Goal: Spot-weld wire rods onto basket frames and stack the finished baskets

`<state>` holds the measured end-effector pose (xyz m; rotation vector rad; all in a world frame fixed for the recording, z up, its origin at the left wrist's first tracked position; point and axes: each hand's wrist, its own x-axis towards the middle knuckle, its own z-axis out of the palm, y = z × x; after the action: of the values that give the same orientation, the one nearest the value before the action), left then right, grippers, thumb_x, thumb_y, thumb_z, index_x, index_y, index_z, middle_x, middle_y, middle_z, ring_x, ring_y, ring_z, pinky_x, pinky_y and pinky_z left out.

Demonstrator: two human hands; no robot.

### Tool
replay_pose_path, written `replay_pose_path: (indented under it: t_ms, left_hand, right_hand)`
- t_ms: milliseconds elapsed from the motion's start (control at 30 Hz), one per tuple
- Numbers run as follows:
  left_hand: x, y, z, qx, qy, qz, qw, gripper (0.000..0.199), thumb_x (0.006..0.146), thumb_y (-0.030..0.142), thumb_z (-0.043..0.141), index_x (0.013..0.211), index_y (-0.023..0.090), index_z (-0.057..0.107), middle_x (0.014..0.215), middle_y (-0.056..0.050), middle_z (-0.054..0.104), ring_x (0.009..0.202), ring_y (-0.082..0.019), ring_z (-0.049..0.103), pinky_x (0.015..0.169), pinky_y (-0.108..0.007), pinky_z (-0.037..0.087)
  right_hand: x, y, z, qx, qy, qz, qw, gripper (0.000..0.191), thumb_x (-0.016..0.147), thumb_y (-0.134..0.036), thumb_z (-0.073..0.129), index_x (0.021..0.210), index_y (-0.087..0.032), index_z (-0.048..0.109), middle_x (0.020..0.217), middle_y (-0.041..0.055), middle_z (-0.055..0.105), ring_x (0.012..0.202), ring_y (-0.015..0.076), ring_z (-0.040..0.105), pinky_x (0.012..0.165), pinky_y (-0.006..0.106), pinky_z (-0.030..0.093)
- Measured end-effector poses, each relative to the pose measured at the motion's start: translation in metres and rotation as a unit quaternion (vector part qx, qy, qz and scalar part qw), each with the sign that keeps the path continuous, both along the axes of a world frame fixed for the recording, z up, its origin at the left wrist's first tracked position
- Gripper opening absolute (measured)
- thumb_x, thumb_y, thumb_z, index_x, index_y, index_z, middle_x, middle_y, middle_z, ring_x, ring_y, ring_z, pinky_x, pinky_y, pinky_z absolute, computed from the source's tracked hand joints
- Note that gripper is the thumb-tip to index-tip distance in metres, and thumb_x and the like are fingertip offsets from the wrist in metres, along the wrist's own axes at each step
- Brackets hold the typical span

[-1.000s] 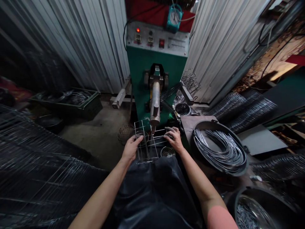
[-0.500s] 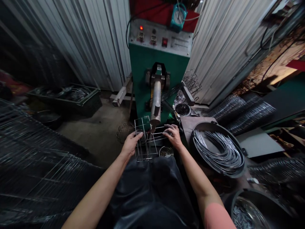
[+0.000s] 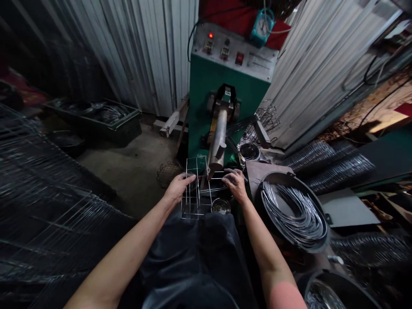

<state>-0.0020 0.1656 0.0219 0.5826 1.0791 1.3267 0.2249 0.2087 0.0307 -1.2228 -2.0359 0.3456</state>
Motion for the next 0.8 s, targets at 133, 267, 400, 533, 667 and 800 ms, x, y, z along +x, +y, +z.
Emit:
replay_pose_path:
  t_ms: [133, 267, 400, 533, 667, 800]
  left_hand:
    - [-0.001, 0.000, -0.002, 0.007, 0.017, 0.005, 1.000, 0.033, 0.047, 0.036, 0.081, 0.068, 0.014, 0.067, 0.066, -0.004, 0.066, 0.061, -0.015, 0.058, 0.063, -0.028, 0.042]
    - [-0.002, 0.002, -0.001, 0.014, 0.034, -0.006, 0.999, 0.034, 0.047, 0.039, 0.081, 0.068, 0.015, 0.068, 0.067, -0.003, 0.067, 0.062, -0.015, 0.057, 0.066, -0.028, 0.042]
    - [-0.004, -0.002, 0.004, 0.025, 0.039, -0.020, 0.999, 0.040, 0.042, 0.040, 0.082, 0.069, 0.014, 0.068, 0.068, -0.003, 0.067, 0.064, -0.015, 0.058, 0.067, -0.028, 0.043]
    - [-0.013, -0.022, 0.004, 0.039, 0.039, -0.011, 0.998, 0.041, 0.042, 0.041, 0.082, 0.071, 0.015, 0.068, 0.071, -0.003, 0.068, 0.065, -0.014, 0.058, 0.066, -0.026, 0.043]
    - [-0.035, -0.051, -0.011, -0.002, 0.040, 0.021, 0.999, 0.045, 0.045, 0.045, 0.081, 0.076, 0.016, 0.068, 0.073, -0.004, 0.068, 0.069, -0.016, 0.059, 0.059, -0.024, 0.042]
    - [-0.048, -0.070, -0.033, 0.038, 0.078, 0.056, 0.995, 0.042, 0.048, 0.048, 0.079, 0.072, 0.017, 0.066, 0.069, -0.002, 0.066, 0.068, -0.015, 0.057, 0.063, -0.026, 0.042]
  right_hand:
    - [0.000, -0.001, -0.002, 0.000, 0.006, -0.005, 1.000, 0.012, 0.081, -0.033, 0.061, 0.073, -0.025, 0.066, 0.105, 0.0000, 0.066, 0.099, 0.0227, 0.045, 0.088, 0.039, 0.034]
    - [0.000, 0.000, -0.003, 0.003, 0.012, 0.004, 1.000, 0.010, 0.080, -0.032, 0.062, 0.074, -0.025, 0.066, 0.106, 0.0003, 0.066, 0.099, 0.0227, 0.044, 0.088, 0.040, 0.035]
    - [0.000, -0.005, -0.003, 0.032, 0.013, 0.001, 0.999, 0.014, 0.082, -0.031, 0.060, 0.072, -0.024, 0.066, 0.104, 0.0010, 0.066, 0.099, 0.0226, 0.045, 0.088, 0.040, 0.037]
    - [0.000, -0.030, 0.003, 0.052, -0.022, 0.020, 0.998, 0.011, 0.079, -0.031, 0.063, 0.088, -0.027, 0.068, 0.113, 0.0020, 0.063, 0.106, 0.0239, 0.045, 0.092, 0.042, 0.038]
    - [0.011, -0.059, 0.015, 0.098, -0.037, 0.001, 0.994, 0.045, 0.076, -0.034, 0.066, 0.119, -0.027, 0.056, 0.130, 0.0056, 0.051, 0.120, 0.0262, 0.039, 0.101, 0.046, 0.032]
    - [0.035, -0.069, 0.013, 0.076, 0.016, -0.085, 0.993, 0.048, 0.077, -0.033, 0.063, 0.122, -0.023, 0.052, 0.122, 0.0095, 0.055, 0.116, 0.0266, 0.045, 0.098, 0.046, 0.037]
